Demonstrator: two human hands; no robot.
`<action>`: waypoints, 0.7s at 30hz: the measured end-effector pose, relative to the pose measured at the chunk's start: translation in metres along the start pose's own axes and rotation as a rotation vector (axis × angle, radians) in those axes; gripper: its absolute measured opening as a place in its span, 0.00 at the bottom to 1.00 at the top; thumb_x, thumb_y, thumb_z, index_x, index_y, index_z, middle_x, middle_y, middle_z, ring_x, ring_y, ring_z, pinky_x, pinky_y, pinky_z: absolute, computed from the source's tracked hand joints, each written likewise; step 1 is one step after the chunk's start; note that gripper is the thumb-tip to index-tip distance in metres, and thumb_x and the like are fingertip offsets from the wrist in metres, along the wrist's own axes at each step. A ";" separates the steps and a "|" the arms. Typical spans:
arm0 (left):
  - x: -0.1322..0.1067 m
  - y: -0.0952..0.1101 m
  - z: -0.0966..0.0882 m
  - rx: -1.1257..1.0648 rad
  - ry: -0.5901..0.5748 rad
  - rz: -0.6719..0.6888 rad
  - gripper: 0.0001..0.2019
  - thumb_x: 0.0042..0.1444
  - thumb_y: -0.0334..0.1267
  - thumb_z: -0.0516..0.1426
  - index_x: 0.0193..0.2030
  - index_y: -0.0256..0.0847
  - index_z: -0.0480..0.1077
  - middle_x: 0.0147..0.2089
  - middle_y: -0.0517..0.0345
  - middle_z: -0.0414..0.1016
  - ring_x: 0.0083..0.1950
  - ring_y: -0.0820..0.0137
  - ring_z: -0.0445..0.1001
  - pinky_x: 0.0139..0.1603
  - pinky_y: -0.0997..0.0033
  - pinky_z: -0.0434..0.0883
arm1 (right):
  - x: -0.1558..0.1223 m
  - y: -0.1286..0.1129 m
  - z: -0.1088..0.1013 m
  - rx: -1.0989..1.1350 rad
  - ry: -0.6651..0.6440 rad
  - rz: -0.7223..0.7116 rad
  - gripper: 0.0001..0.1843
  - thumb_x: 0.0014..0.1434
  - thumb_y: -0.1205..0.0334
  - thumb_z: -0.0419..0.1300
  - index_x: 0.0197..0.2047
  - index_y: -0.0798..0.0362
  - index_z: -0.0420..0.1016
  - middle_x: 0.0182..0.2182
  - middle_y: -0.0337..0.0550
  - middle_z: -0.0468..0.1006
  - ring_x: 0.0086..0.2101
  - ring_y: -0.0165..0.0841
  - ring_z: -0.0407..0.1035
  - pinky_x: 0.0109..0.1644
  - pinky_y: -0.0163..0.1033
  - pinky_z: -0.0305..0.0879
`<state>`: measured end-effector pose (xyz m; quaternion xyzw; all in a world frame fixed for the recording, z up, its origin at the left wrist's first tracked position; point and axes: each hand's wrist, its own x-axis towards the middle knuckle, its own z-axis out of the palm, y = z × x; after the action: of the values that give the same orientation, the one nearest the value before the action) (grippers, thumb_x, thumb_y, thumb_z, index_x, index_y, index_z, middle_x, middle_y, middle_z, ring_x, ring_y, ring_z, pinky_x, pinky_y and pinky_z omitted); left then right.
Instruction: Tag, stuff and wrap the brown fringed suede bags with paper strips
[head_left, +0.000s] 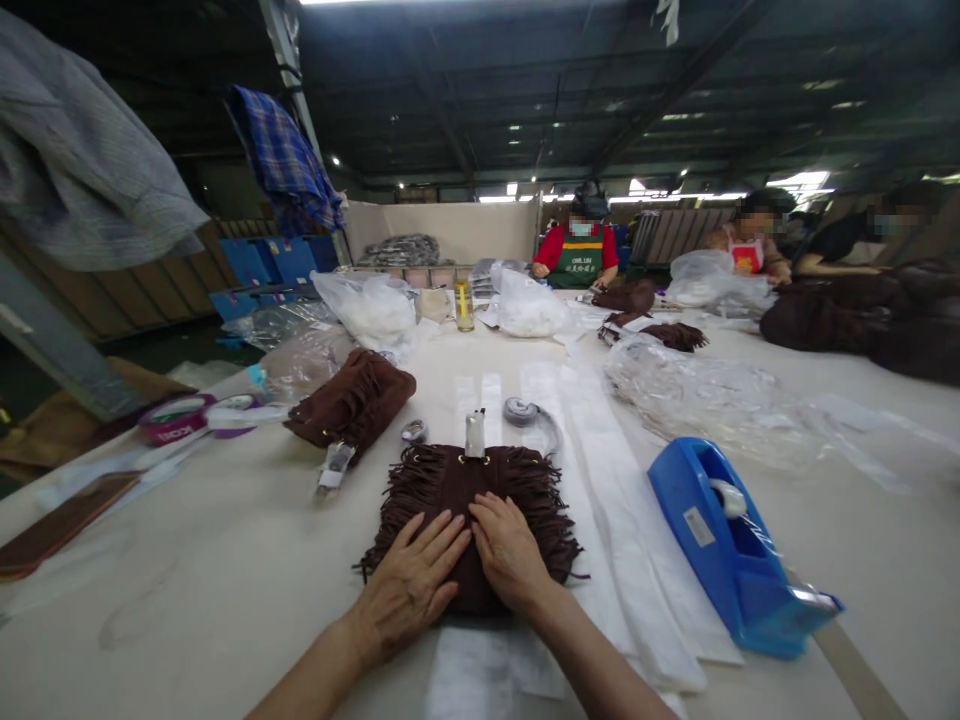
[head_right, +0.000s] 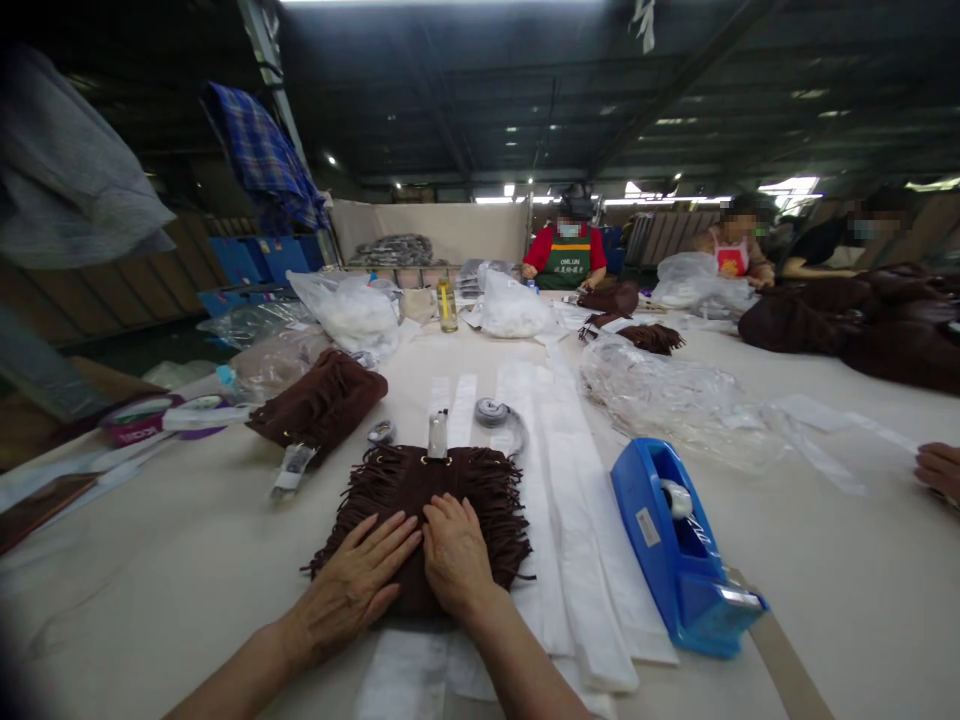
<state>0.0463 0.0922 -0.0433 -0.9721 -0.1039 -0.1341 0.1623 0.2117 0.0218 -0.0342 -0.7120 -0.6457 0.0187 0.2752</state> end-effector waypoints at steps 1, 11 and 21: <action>0.000 -0.001 0.003 -0.022 -0.009 -0.002 0.27 0.57 0.39 0.50 0.63 0.38 0.49 0.63 0.54 0.56 0.63 0.63 0.54 0.61 0.57 0.52 | -0.006 0.000 -0.006 0.008 -0.014 -0.063 0.16 0.59 0.68 0.49 0.49 0.55 0.70 0.50 0.46 0.72 0.53 0.33 0.62 0.59 0.43 0.55; 0.007 -0.011 -0.007 -0.565 -0.048 -0.176 0.19 0.60 0.40 0.48 0.58 0.44 0.59 0.60 0.52 0.61 0.63 0.65 0.56 0.62 0.58 0.51 | -0.059 0.020 0.011 -0.338 0.166 -0.561 0.22 0.57 0.71 0.49 0.55 0.57 0.63 0.53 0.53 0.68 0.56 0.42 0.56 0.56 0.53 0.56; -0.015 -0.011 -0.026 -0.918 0.252 -0.637 0.12 0.54 0.39 0.50 0.41 0.39 0.70 0.49 0.49 0.71 0.57 0.62 0.63 0.60 0.56 0.54 | -0.038 0.016 -0.014 -0.517 -0.003 -0.776 0.34 0.49 0.80 0.42 0.61 0.66 0.52 0.49 0.62 0.71 0.49 0.44 0.66 0.47 0.49 0.68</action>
<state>0.0233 0.0906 -0.0206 -0.8402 -0.3027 -0.3226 -0.3137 0.2254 -0.0191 -0.0420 -0.4631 -0.8482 -0.2459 0.0745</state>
